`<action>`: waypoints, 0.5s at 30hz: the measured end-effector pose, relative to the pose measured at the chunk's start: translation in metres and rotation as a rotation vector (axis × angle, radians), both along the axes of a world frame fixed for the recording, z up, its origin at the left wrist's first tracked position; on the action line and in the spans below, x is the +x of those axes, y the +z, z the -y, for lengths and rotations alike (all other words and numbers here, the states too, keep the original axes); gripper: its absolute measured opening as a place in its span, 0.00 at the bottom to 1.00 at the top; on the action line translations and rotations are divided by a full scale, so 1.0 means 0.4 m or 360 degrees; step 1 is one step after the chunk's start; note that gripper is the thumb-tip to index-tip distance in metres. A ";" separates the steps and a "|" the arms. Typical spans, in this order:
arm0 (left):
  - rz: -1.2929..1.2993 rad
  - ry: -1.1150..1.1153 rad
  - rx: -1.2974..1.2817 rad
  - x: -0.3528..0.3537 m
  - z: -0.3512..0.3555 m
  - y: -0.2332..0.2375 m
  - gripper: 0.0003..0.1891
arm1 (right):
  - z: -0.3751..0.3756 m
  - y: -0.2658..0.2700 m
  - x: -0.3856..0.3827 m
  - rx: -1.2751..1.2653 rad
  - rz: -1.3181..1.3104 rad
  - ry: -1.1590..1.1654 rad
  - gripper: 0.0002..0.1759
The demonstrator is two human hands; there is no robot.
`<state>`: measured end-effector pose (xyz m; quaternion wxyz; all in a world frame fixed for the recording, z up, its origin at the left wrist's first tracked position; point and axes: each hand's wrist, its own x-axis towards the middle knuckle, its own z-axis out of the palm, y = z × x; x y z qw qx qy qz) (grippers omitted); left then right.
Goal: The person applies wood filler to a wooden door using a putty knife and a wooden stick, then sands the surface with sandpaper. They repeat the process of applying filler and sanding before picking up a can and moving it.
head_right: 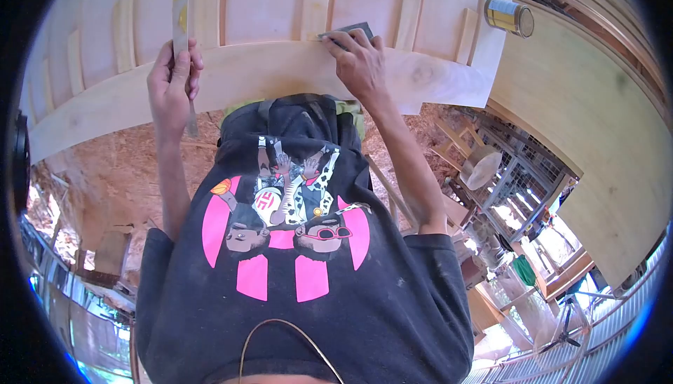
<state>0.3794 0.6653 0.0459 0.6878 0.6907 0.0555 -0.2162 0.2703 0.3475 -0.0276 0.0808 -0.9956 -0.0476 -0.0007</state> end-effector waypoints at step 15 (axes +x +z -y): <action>0.0035 -0.0041 -0.0010 -0.001 -0.002 0.008 0.12 | 0.019 0.049 0.064 0.0064 -0.0290 0.0015 0.16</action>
